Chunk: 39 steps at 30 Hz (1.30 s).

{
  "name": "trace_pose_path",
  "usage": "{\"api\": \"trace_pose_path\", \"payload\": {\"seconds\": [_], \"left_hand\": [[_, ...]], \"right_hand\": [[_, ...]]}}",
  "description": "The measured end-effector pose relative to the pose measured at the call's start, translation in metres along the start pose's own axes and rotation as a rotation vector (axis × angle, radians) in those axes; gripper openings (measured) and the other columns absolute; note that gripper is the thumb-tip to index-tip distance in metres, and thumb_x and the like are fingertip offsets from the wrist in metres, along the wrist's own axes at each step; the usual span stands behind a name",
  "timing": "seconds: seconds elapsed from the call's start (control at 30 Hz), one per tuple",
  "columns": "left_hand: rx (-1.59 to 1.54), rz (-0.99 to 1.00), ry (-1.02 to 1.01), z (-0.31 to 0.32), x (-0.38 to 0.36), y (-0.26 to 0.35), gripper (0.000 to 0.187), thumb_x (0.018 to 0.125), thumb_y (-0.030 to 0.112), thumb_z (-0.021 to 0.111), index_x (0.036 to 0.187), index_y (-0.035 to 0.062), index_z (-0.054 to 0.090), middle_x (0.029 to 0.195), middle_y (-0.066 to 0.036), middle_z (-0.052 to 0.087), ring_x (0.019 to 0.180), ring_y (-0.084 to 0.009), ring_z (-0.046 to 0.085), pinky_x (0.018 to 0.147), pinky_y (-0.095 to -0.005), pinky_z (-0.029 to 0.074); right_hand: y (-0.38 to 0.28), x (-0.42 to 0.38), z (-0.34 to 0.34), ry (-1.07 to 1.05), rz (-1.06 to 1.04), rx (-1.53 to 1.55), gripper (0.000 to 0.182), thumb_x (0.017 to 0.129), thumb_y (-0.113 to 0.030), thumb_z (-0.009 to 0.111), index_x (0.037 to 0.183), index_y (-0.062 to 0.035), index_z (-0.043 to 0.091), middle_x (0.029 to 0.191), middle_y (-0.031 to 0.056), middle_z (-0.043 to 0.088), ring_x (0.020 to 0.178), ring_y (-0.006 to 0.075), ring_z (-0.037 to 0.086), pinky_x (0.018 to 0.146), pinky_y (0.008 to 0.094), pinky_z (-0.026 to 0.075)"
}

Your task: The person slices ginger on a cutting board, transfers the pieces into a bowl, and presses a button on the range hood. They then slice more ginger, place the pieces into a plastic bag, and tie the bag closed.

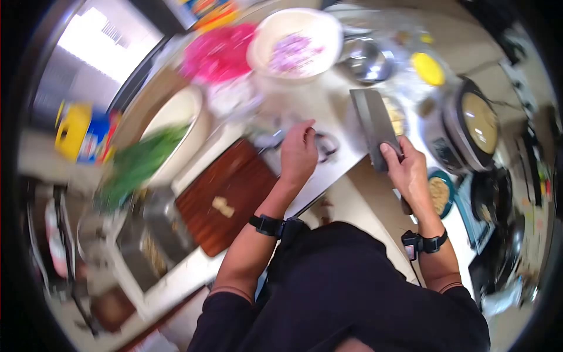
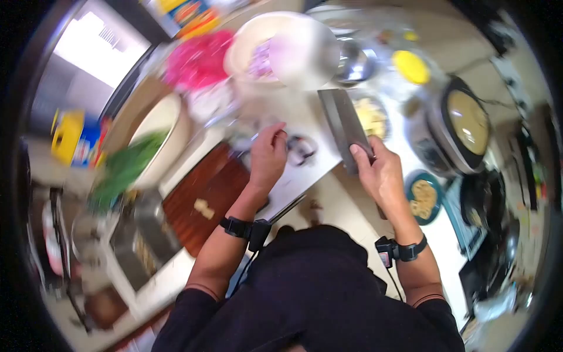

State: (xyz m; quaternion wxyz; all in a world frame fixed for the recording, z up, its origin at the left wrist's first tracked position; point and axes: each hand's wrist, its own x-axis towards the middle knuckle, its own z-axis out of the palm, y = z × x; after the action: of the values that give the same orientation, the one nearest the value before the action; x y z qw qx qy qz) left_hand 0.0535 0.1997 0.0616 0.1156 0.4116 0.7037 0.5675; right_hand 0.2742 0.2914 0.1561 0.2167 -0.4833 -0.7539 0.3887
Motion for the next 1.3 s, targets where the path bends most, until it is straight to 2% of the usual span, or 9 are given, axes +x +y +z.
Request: {"api": "trace_pose_path", "payload": {"seconds": [0.2, 0.33, 0.5, 0.63, 0.7, 0.73, 0.8, 1.13, 1.3], "left_hand": [[0.511, -0.26, 0.192, -0.145, -0.119, -0.036, 0.016, 0.093, 0.012, 0.062, 0.1, -0.0002, 0.068, 0.096, -0.021, 0.068, 0.088, -0.0398, 0.066, 0.078, -0.0467, 0.053], [0.635, -0.588, 0.431, -0.203, -0.152, -0.049, 0.026, 0.091, 0.016, 0.067, 0.108, -0.0022, 0.062, 0.087, -0.019, 0.066, 0.083, -0.038, 0.065, 0.076, -0.0453, 0.052], [0.587, -0.514, 0.419, -0.199, -0.143, -0.065, 0.031, 0.088, 0.018, 0.071, 0.108, -0.0017, 0.06, 0.095, -0.02, 0.065, 0.09, -0.0376, 0.064, 0.079, -0.0454, 0.051], [0.641, -0.446, 0.329, -0.2, -0.14, -0.077, 0.028, 0.085, 0.013, 0.073, 0.108, -0.0006, 0.064, 0.084, -0.013, 0.069, 0.078, -0.0283, 0.069, 0.071, -0.0411, 0.053], [0.176, -0.682, 0.338, -0.202, -0.137, -0.067, 0.027, 0.088, 0.01, 0.071, 0.111, -0.0007, 0.062, 0.086, -0.011, 0.07, 0.076, -0.0219, 0.069, 0.064, -0.0354, 0.055], [0.179, -0.678, 0.326, -0.2, -0.136, -0.068, 0.027, 0.088, 0.01, 0.071, 0.111, -0.0007, 0.062, 0.086, -0.011, 0.07, 0.076, -0.0219, 0.069, 0.064, -0.0354, 0.055], [-0.343, -0.756, 0.353, -0.194, -0.134, -0.069, 0.031, 0.091, 0.008, 0.069, 0.118, -0.0021, 0.058, 0.087, -0.009, 0.07, 0.073, -0.0159, 0.067, 0.06, -0.0284, 0.055], [-0.027, -0.58, 0.301, -0.175, -0.14, -0.075, 0.034, 0.092, 0.002, 0.065, 0.125, -0.002, 0.056, 0.093, -0.013, 0.068, 0.07, -0.0154, 0.067, 0.054, -0.0274, 0.054], [0.046, -0.414, 0.463, -0.171, -0.148, -0.079, 0.024, 0.094, 0.003, 0.062, 0.118, -0.0027, 0.063, 0.102, -0.014, 0.065, 0.067, -0.0172, 0.069, 0.056, -0.0278, 0.056]], "right_hand": [[-0.031, -0.016, 0.132, -0.433, -0.517, -0.146, 0.022, 0.092, -0.023, 0.065, 0.101, -0.0036, 0.061, 0.079, 0.0208, 0.064, 0.077, 0.0441, 0.063, 0.066, 0.053, 0.048], [-0.053, -0.04, 0.2, -0.555, -0.667, -0.216, 0.016, 0.094, -0.021, 0.062, 0.097, -0.0053, 0.058, 0.081, 0.0191, 0.064, 0.076, 0.0412, 0.065, 0.065, 0.0501, 0.051], [-0.062, -0.059, 0.236, -0.599, -0.754, -0.492, 0.017, 0.096, -0.02, 0.06, 0.102, -0.0043, 0.057, 0.085, 0.0183, 0.066, 0.071, 0.0396, 0.067, 0.063, 0.0473, 0.055], [-0.059, -0.06, 0.242, -0.706, -0.701, -0.515, 0.018, 0.095, -0.019, 0.059, 0.098, -0.0008, 0.058, 0.079, 0.0221, 0.067, 0.07, 0.0412, 0.067, 0.065, 0.0495, 0.055], [-0.059, -0.06, 0.241, -0.703, -0.683, -0.503, 0.018, 0.095, -0.018, 0.059, 0.096, -0.0001, 0.058, 0.078, 0.0228, 0.067, 0.071, 0.0418, 0.067, 0.066, 0.0504, 0.055], [-0.059, -0.061, 0.24, -0.713, -0.67, -0.489, 0.017, 0.095, -0.017, 0.058, 0.094, 0.0006, 0.058, 0.077, 0.0235, 0.067, 0.072, 0.0423, 0.067, 0.067, 0.0513, 0.054], [-0.062, -0.066, 0.238, -0.668, -0.646, -0.406, 0.017, 0.095, -0.016, 0.057, 0.094, 0.0008, 0.058, 0.077, 0.0235, 0.067, 0.073, 0.0427, 0.067, 0.067, 0.0518, 0.054], [-0.063, -0.078, 0.237, -0.63, -0.637, -0.325, 0.016, 0.095, -0.015, 0.056, 0.094, 0.0011, 0.058, 0.078, 0.023, 0.067, 0.072, 0.0421, 0.067, 0.067, 0.0511, 0.054], [-0.064, -0.084, 0.243, -0.643, -0.673, -0.305, 0.017, 0.096, -0.016, 0.055, 0.094, 0.0009, 0.058, 0.079, 0.0227, 0.067, 0.071, 0.0423, 0.067, 0.066, 0.0508, 0.054]]}}
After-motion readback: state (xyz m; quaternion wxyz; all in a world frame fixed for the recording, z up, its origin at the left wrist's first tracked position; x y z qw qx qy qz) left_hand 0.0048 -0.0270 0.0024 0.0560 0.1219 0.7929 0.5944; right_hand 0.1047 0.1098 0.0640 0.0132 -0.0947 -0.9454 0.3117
